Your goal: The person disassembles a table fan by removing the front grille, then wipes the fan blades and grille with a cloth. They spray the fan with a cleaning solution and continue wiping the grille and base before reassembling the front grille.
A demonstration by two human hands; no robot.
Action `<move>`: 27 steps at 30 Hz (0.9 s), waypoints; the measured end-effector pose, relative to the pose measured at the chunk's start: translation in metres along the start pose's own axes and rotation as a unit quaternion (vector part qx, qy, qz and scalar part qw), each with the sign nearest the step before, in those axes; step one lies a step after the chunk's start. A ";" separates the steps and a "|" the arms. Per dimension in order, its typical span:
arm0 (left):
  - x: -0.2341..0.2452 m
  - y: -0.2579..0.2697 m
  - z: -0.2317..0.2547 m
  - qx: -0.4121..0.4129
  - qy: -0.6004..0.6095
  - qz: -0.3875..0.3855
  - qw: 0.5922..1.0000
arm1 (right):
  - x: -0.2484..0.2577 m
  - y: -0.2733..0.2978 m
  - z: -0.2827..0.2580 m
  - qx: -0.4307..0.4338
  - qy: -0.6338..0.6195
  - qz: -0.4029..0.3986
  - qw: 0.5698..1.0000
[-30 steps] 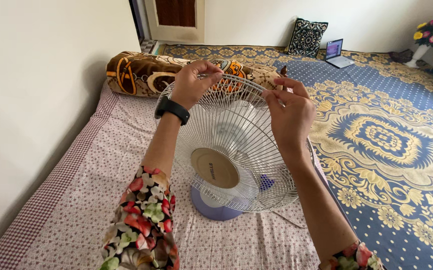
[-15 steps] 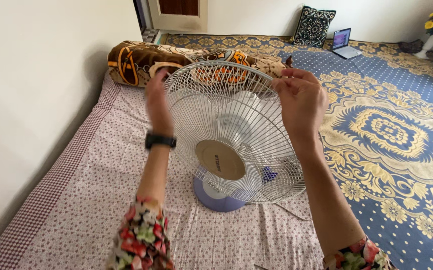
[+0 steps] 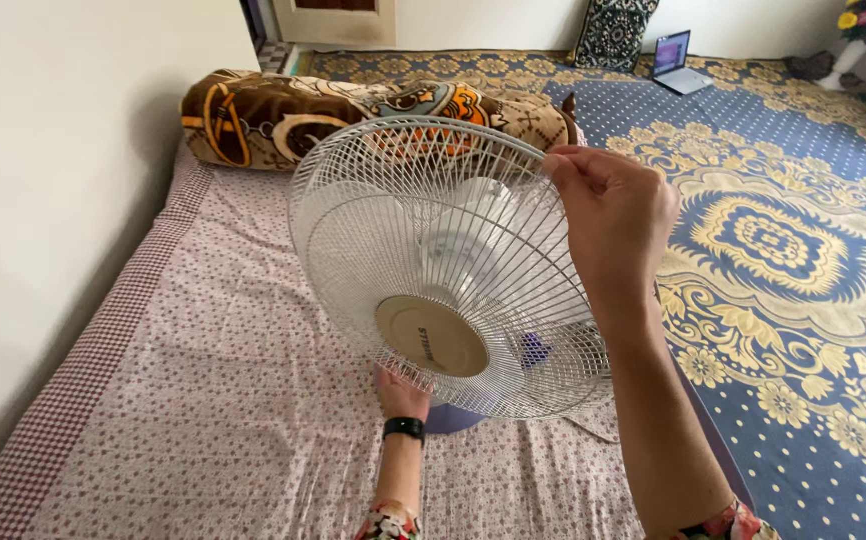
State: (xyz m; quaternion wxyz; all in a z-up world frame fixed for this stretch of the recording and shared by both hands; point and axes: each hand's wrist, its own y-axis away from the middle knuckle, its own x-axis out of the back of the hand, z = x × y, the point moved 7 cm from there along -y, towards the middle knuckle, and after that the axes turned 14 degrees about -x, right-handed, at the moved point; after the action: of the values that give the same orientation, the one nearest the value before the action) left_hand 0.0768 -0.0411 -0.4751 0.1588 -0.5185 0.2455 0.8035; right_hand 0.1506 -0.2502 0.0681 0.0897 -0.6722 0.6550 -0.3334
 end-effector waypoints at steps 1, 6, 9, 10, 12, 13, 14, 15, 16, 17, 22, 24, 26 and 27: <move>0.000 -0.001 -0.005 0.008 -0.002 0.014 1.000 | 0.000 -0.001 0.002 -0.003 0.001 0.001 1.000; 0.003 -0.018 -0.017 0.036 -0.012 0.084 0.996 | -0.001 -0.008 -0.011 0.105 -0.038 -0.041 0.993; 0.014 -0.030 -0.025 0.064 -0.034 0.142 0.987 | -0.001 -0.019 -0.013 0.112 -0.005 -0.075 0.991; 0.015 -0.033 -0.028 0.058 -0.027 0.128 0.990 | -0.001 -0.022 -0.010 0.101 0.016 -0.089 0.991; 0.015 -0.038 -0.031 0.046 -0.011 0.098 0.994 | -0.004 -0.024 -0.012 0.122 0.008 -0.126 0.984; 0.014 -0.040 -0.031 0.040 -0.004 0.083 0.996 | -0.007 -0.025 -0.013 0.132 0.004 -0.144 0.981; 0.012 -0.040 -0.030 0.032 0.004 0.068 0.997 | -0.009 -0.024 -0.017 0.171 0.008 -0.144 0.975; 0.009 -0.040 -0.027 0.025 0.012 0.053 0.998 | -0.012 -0.023 -0.022 0.209 0.013 -0.144 0.967; 0.003 -0.040 -0.024 0.015 0.010 0.038 0.999 | -0.015 -0.022 -0.027 0.249 0.016 -0.142 0.958; -0.002 -0.038 -0.019 0.005 0.009 0.024 1.000 | -0.020 -0.025 -0.026 0.241 0.023 -0.173 0.955; -0.020 -0.013 -0.007 0.046 0.062 0.087 0.993 | -0.046 -0.037 0.022 -0.050 0.189 -0.325 0.925; -0.036 -0.007 -0.001 0.048 0.083 0.050 0.994 | -0.045 -0.035 0.015 0.003 0.154 -0.322 0.934; -0.036 -0.003 0.007 0.035 0.027 0.094 0.995 | -0.044 -0.030 0.008 0.058 0.129 -0.310 0.940; -0.035 -0.001 0.008 0.031 0.000 0.115 0.993 | -0.042 -0.028 0.004 0.088 0.122 -0.299 0.942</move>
State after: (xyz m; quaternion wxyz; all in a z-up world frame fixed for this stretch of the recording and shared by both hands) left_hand 0.0854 -0.0360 -0.4403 0.0814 -0.4815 0.3280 0.8087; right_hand 0.1794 -0.2088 0.0664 -0.0360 -0.7809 0.3979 -0.4801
